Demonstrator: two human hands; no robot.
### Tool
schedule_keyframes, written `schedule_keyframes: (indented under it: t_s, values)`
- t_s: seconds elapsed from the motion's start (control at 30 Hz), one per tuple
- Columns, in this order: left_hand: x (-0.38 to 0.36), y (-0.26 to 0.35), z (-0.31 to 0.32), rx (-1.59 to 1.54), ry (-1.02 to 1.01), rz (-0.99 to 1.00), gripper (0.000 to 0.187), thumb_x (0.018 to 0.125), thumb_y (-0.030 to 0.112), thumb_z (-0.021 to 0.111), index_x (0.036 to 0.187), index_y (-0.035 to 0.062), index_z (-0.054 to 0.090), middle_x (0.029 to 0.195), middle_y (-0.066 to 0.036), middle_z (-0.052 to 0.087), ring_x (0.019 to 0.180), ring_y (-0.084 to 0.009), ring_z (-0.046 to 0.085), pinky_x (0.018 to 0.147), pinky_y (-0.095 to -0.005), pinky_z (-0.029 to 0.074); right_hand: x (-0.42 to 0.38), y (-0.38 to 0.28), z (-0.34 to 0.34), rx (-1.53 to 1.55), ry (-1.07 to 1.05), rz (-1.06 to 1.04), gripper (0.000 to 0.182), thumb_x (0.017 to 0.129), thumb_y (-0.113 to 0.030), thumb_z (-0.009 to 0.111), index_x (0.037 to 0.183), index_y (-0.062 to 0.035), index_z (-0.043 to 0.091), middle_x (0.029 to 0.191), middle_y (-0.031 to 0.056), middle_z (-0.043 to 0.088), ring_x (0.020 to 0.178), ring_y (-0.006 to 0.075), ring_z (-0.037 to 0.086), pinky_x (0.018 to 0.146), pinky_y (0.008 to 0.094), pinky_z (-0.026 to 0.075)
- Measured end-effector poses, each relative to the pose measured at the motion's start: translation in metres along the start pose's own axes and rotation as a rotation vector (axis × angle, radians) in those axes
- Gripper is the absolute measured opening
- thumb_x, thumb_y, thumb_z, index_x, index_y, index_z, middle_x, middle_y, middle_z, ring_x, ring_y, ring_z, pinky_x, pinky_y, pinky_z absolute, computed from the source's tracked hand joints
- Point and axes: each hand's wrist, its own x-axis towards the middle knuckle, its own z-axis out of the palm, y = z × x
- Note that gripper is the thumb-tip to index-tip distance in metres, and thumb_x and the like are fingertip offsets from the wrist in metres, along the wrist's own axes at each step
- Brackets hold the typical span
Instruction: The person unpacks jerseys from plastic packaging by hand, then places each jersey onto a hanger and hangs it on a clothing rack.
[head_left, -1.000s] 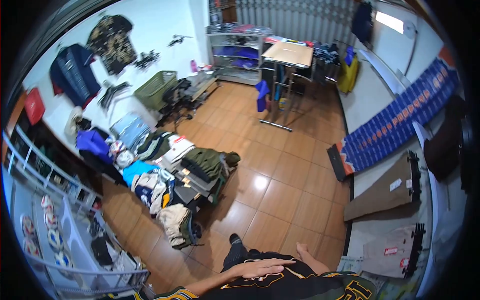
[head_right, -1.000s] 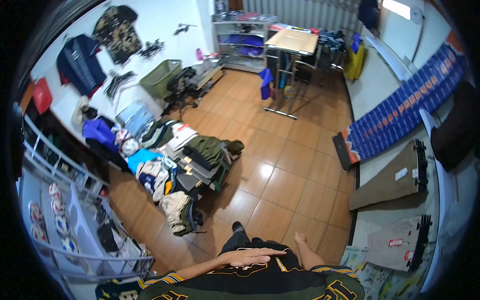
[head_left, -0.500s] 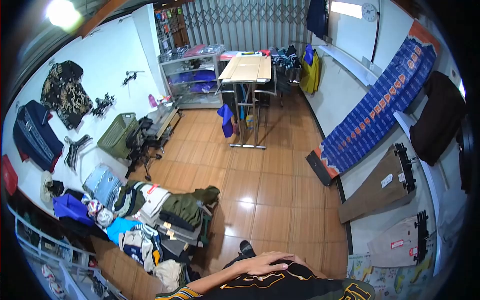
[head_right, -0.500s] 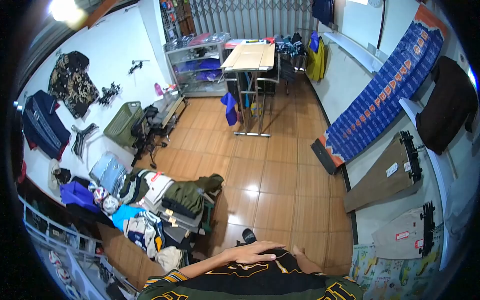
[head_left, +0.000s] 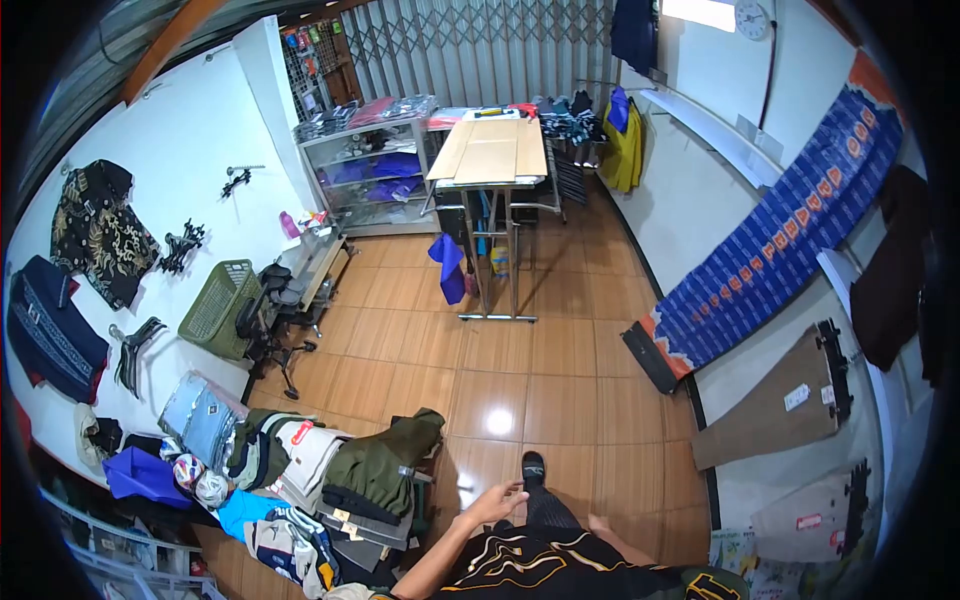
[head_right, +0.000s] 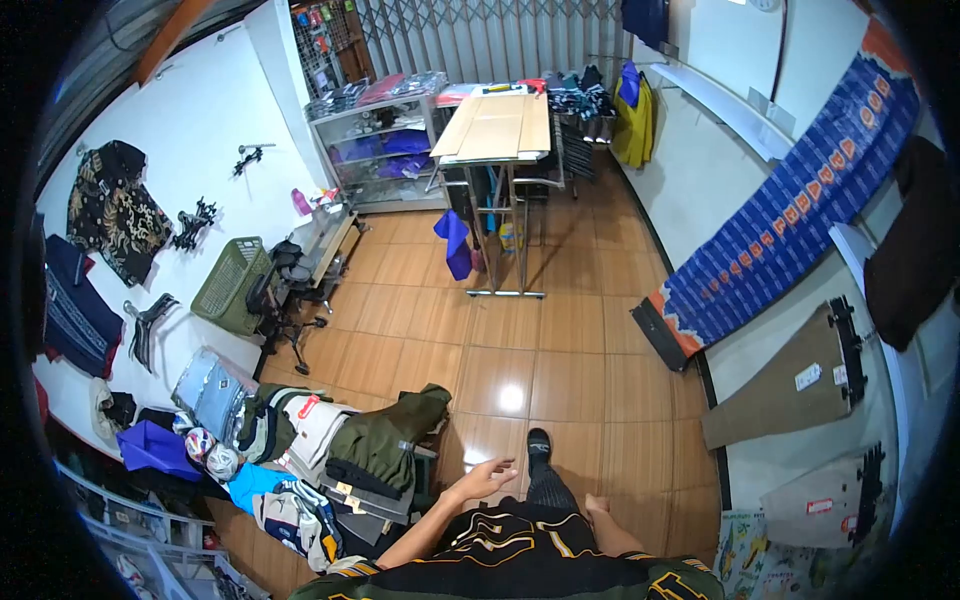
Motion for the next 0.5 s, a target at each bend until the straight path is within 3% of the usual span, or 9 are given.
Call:
schedule_keyframes:
  t_s: [0.07, 0.13, 0.2, 0.27, 0.33, 0.37, 0.43, 0.47, 0.5]
  values:
    - [0.021, -0.025, -0.025, 0.073, 0.062, -0.108, 0.069, 0.098, 0.050, 0.063, 0.141, -0.0027, 0.053, 0.128, -0.028, 0.065, 0.118, -0.0385, 0.065, 0.102, -0.0432, 0.051, 0.062, 0.000, 0.032, -0.424, 0.120, -0.200, 0.059, 0.086, -0.037, 0.066, 0.126, 0.0055, 0.065, 0.119, 0.0245, 0.070, 0.101, 0.0368, 0.071, 0.088, 0.0434, 0.056]
    - [0.037, -0.042, -0.049, 0.091, 0.120, -0.166, 0.068, 0.096, 0.050, 0.065, 0.138, -0.0024, 0.055, 0.123, -0.026, 0.068, 0.114, -0.0374, 0.067, 0.099, -0.0432, 0.053, 0.062, 0.039, -0.059, -0.370, 0.151, -0.189, 0.058, 0.086, -0.037, 0.066, 0.126, 0.0055, 0.065, 0.118, 0.0246, 0.070, 0.101, 0.0367, 0.071, 0.088, 0.0435, 0.056]
    - [0.057, -0.078, -0.070, 0.065, 0.196, -0.310, 0.060, 0.095, 0.045, 0.066, 0.131, -0.0030, 0.062, 0.119, -0.025, 0.070, 0.116, -0.0364, 0.067, 0.097, -0.0439, 0.052, 0.064, 0.031, -0.105, -0.254, 0.215, -0.156, 0.058, 0.086, -0.037, 0.066, 0.125, 0.0053, 0.065, 0.118, 0.0249, 0.070, 0.102, 0.0366, 0.071, 0.088, 0.0436, 0.055]
    - [0.070, -0.134, -0.081, 0.089, 0.345, -0.366, 0.050, 0.094, 0.040, 0.067, 0.120, -0.0030, 0.068, 0.106, -0.021, 0.074, 0.101, -0.0322, 0.072, 0.084, -0.0411, 0.057, 0.073, -0.002, -0.129, -0.127, 0.281, -0.130, 0.057, 0.086, -0.037, 0.066, 0.124, 0.0052, 0.066, 0.117, 0.0252, 0.070, 0.102, 0.0365, 0.071, 0.088, 0.0437, 0.055]
    - [0.080, -0.212, -0.077, -0.340, 0.515, -0.519, 0.041, 0.095, 0.037, 0.065, 0.108, -0.0022, 0.071, 0.087, -0.015, 0.073, 0.072, -0.0249, 0.071, 0.061, -0.0365, 0.055, 0.107, -0.085, -0.056, 0.009, 0.347, -0.089, 0.056, 0.086, -0.037, 0.066, 0.124, 0.0051, 0.066, 0.116, 0.0254, 0.070, 0.102, 0.0363, 0.070, 0.089, 0.0437, 0.054]
    - [0.075, -0.203, -0.082, -0.471, 0.558, -0.696, 0.040, 0.096, 0.037, 0.064, 0.105, -0.0022, 0.071, 0.086, -0.012, 0.071, 0.073, -0.0234, 0.069, 0.062, -0.0360, 0.054, 0.056, -0.199, 0.024, 0.073, 0.380, -0.069, 0.056, 0.086, -0.037, 0.066, 0.123, 0.0050, 0.066, 0.116, 0.0256, 0.070, 0.103, 0.0363, 0.070, 0.089, 0.0438, 0.054]
    - [0.068, -0.201, -0.090, -0.621, 0.616, -1.010, 0.037, 0.098, 0.036, 0.061, 0.098, -0.0004, 0.071, 0.084, -0.009, 0.070, 0.071, -0.0219, 0.067, 0.062, -0.0357, 0.053, -0.014, -0.307, -0.040, -0.181, 0.069, -0.162, 0.053, 0.086, -0.037, 0.066, 0.119, 0.0048, 0.068, 0.117, 0.0263, 0.070, 0.108, 0.0343, 0.068, 0.088, 0.0443, 0.054]
    - [0.065, -0.207, -0.090, -0.638, 0.628, -1.152, 0.035, 0.099, 0.034, 0.060, 0.095, 0.0014, 0.071, 0.082, -0.009, 0.070, 0.069, -0.0218, 0.065, 0.060, -0.0359, 0.052, 0.003, -0.332, -0.041, -0.175, -0.004, -0.170, 0.052, 0.090, -0.037, 0.063, 0.124, 0.0027, 0.064, 0.112, 0.0211, 0.069, 0.103, 0.0317, 0.067, 0.086, 0.0444, 0.053]
    - [0.063, -0.189, -0.091, -0.653, 0.634, -1.164, 0.035, 0.099, 0.034, 0.060, 0.095, 0.0014, 0.071, 0.082, -0.009, 0.070, 0.069, -0.0218, 0.065, 0.060, -0.0359, 0.052, 0.031, -0.355, -0.036, -0.172, -0.078, -0.172, 0.051, 0.095, -0.038, 0.060, 0.128, 0.0005, 0.060, 0.108, 0.0159, 0.068, 0.098, 0.0291, 0.065, 0.084, 0.0445, 0.052]
